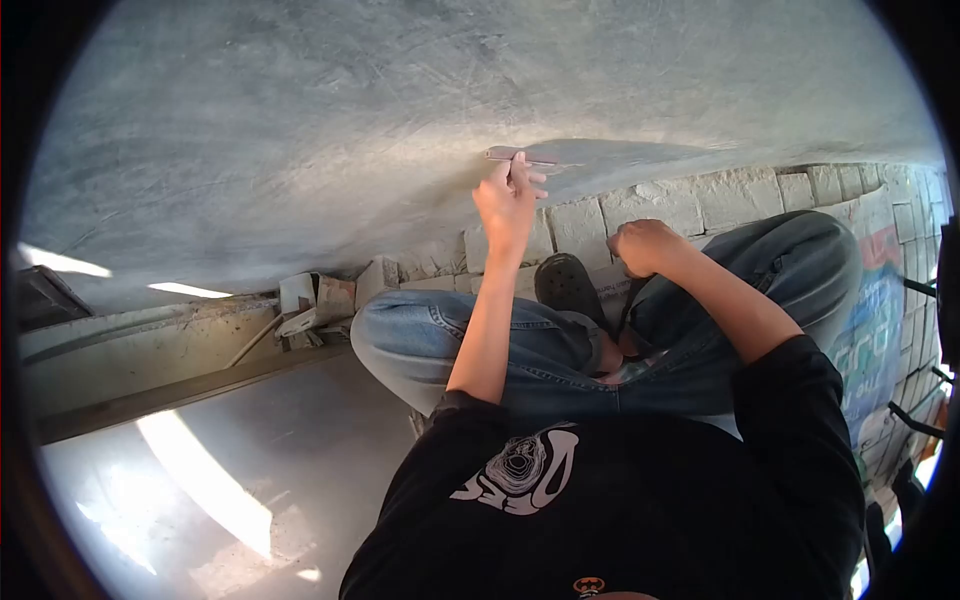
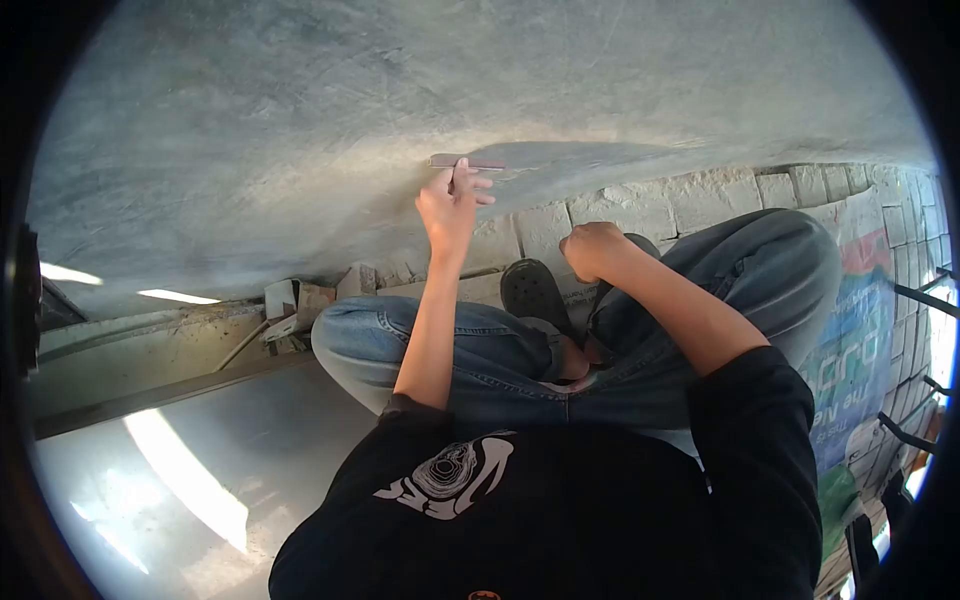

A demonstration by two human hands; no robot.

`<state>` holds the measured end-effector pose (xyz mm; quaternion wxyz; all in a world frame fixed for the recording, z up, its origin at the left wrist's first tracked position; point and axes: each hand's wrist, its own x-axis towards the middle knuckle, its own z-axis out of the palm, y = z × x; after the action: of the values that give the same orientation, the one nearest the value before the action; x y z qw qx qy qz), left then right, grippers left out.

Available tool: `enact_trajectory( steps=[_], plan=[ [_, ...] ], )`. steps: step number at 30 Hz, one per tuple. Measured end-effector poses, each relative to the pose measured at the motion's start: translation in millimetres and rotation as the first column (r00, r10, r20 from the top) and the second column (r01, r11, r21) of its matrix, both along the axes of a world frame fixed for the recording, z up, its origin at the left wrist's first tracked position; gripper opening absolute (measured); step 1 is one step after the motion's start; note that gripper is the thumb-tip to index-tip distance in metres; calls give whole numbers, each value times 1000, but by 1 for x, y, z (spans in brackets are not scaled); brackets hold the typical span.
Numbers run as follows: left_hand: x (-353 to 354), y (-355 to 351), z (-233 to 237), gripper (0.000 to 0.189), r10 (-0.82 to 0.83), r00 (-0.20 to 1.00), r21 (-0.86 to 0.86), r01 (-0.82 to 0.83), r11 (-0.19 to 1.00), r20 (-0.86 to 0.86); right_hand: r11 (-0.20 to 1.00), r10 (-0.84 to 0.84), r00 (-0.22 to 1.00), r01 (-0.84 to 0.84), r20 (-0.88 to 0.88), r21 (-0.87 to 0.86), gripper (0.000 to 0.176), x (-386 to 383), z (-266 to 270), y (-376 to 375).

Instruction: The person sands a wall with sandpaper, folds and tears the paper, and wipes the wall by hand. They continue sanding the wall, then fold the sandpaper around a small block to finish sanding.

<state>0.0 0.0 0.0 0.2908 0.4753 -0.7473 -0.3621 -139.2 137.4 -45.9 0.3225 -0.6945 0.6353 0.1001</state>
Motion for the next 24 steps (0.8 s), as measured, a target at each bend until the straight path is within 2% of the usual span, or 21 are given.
enact_trajectory(
  steps=[2,4,6,9,10,12,14,15,17,18,20,21,23,24],
  plan=[
    [-7,2,-1,32,-23,991,79,33,996,-132,999,-41,998,42,45,-22,30,-8,3,5],
    [12,-8,33,37,42,994,-145,-56,988,-99,997,-58,998,60,40,-44,29,-7,0,5],
    [25,-21,65,38,153,966,-268,-207,941,-209,996,-80,996,82,33,-36,28,-12,-1,12],
    [32,-26,71,36,146,980,-318,-183,930,-137,997,-66,998,66,-15,-36,28,-14,-3,2],
    [29,-25,57,34,114,988,-313,-142,939,-105,998,-48,999,47,-19,-35,27,-12,-9,-1],
    [19,-15,26,33,36,989,-181,-10,983,142,999,-19,1000,18,-19,-35,26,-5,-11,-4],
    [4,-5,-6,33,10,1000,-58,-9,998,21,1000,-25,1000,25,19,-18,24,-2,-3,-1],
    [4,-5,-3,33,12,1000,-56,-11,998,16,1000,-23,1000,24,13,-17,24,-1,-2,1],
    [8,-5,18,33,13,1000,-154,-11,988,16,999,-44,998,45,37,-26,24,-5,-1,5],
    [14,-11,33,33,79,996,-262,-64,963,49,998,-56,998,57,30,-25,24,-8,-1,6],
    [24,-17,75,34,171,982,-365,-186,912,-75,997,-73,997,73,18,-5,24,-12,-1,8],
    [26,-20,75,34,171,982,-359,-187,915,-77,997,-74,997,74,14,1,24,-13,-3,6],
    [29,-25,74,33,173,983,-476,-181,861,-60,993,-80,997,80,-8,92,25,-13,-11,-2],
    [27,-22,62,32,170,985,-422,-156,893,-4,993,-69,998,70,-8,93,25,-11,-13,-4]
  ],
)
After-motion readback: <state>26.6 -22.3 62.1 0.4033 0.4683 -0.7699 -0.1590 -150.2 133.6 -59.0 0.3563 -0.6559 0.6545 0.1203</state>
